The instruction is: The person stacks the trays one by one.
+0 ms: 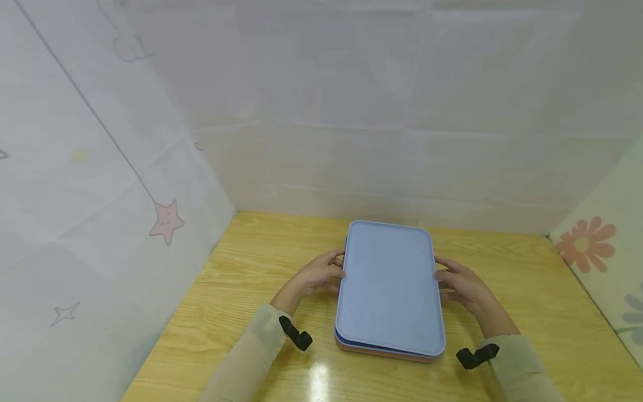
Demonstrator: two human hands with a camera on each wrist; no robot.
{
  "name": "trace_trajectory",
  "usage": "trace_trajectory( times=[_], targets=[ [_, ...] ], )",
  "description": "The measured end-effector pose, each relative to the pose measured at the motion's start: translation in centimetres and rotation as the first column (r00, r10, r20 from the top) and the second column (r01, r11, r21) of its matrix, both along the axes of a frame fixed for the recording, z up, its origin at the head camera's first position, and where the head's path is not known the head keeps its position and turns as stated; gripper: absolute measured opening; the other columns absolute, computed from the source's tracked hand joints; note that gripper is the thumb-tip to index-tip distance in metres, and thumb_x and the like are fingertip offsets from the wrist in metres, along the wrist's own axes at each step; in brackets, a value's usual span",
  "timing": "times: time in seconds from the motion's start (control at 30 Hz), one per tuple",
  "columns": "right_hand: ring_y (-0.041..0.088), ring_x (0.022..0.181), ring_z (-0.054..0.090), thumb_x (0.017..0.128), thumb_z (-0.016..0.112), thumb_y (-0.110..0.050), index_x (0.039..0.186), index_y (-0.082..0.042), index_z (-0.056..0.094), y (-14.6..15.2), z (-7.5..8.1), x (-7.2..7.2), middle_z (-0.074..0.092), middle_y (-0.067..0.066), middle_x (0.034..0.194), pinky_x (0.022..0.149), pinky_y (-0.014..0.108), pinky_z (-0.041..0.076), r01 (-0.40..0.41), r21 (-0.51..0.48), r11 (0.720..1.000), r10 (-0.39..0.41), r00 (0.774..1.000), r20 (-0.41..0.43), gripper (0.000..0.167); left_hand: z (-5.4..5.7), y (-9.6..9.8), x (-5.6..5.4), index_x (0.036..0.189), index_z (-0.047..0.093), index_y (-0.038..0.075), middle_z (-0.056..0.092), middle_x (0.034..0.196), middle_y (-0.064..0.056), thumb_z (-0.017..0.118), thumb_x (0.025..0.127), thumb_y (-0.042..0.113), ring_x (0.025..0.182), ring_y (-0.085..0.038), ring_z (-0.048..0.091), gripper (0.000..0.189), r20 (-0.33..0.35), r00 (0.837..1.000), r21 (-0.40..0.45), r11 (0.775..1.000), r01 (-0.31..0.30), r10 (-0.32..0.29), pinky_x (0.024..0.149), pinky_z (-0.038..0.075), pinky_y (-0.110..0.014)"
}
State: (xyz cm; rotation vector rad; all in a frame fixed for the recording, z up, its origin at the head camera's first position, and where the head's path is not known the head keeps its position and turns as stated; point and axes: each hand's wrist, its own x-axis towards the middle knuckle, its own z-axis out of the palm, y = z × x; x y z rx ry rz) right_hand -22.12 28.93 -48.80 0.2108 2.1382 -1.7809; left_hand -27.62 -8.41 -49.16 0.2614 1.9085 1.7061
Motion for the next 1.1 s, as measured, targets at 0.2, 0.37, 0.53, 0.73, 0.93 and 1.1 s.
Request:
trace_trajectory(
  times=[0.2, 0.37, 0.53, 0.73, 0.93, 1.1],
  targets=[
    [0.021, 0.097, 0.067, 0.102, 0.058, -0.016, 0.161, -0.006, 0.025, -0.01, -0.01, -0.13, 0.064, 0.015, 0.122, 0.083, 0.04, 0.06, 0.001, 0.014, 1.0, -0.001, 1.0, -0.002, 0.068, -0.35, -0.05, -0.17, 0.158, 0.034, 0.013, 0.053, 0.124, -0.019, 0.065, 0.091, 0.0, 0.096, -0.026, 0.064, 0.075, -0.003, 1.0, -0.011, 1.0, -0.003, 0.003, 0.073, 0.063, -0.041],
    [0.021, 0.095, 0.068, 0.101, 0.059, -0.015, 0.159, -0.005, 0.029, -0.01, -0.16, -0.31, 0.067, 0.012, 0.116, 0.081, 0.039, 0.06, -0.003, 0.034, 0.999, 0.003, 1.0, -0.006, 0.067, -0.43, -0.03, -0.1, 0.158, 0.035, 0.011, 0.053, 0.118, -0.017, 0.063, 0.09, -0.003, 0.089, -0.024, 0.064, 0.075, -0.008, 1.0, -0.04, 0.999, 0.0, 0.0, 0.074, 0.063, -0.045],
    [0.021, 0.094, 0.067, 0.101, 0.059, -0.015, 0.158, -0.004, 0.03, -0.16, -0.12, -0.44, 0.066, 0.013, 0.116, 0.082, 0.038, 0.06, -0.004, 0.06, 0.998, 0.005, 1.0, -0.014, 0.065, -0.29, 0.06, -0.1, 0.157, 0.036, 0.01, 0.05, 0.111, -0.014, 0.064, 0.088, -0.005, 0.082, -0.023, 0.064, 0.076, -0.013, 1.0, -0.054, 0.999, 0.001, -0.002, 0.072, 0.063, -0.045],
    [0.02, 0.094, 0.067, 0.101, 0.058, -0.014, 0.158, -0.003, 0.03, -0.26, -0.07, -0.52, 0.067, 0.013, 0.116, 0.082, 0.036, 0.059, -0.007, 0.078, 0.997, 0.008, 1.0, -0.017, 0.065, -0.3, 0.01, -0.27, 0.157, 0.037, 0.009, 0.048, 0.107, -0.012, 0.065, 0.087, -0.005, 0.081, -0.022, 0.062, 0.076, -0.023, 1.0, -0.065, 0.998, 0.001, -0.003, 0.071, 0.063, -0.044],
    [0.02, 0.095, 0.066, 0.101, 0.059, -0.014, 0.158, -0.002, 0.03, -0.24, -0.16, -0.46, 0.067, 0.012, 0.117, 0.082, 0.036, 0.059, -0.014, 0.075, 0.997, 0.015, 1.0, -0.014, 0.066, -0.47, -0.03, -0.28, 0.156, 0.037, 0.008, 0.05, 0.109, -0.014, 0.065, 0.088, -0.004, 0.085, -0.022, 0.062, 0.075, -0.027, 1.0, -0.084, 0.996, -0.002, -0.001, 0.074, 0.063, -0.045],
    [0.019, 0.093, 0.066, 0.101, 0.059, -0.015, 0.158, -0.002, 0.031, -0.21, -0.37, -0.53, 0.067, 0.01, 0.114, 0.081, 0.034, 0.058, -0.012, 0.085, 0.996, 0.014, 1.0, -0.015, 0.065, -0.64, 0.0, -0.27, 0.156, 0.038, 0.007, 0.051, 0.109, -0.014, 0.066, 0.087, -0.004, 0.084, -0.022, 0.062, 0.074, -0.039, 0.999, -0.096, 0.995, -0.005, 0.001, 0.071, 0.063, -0.042]
  ],
)
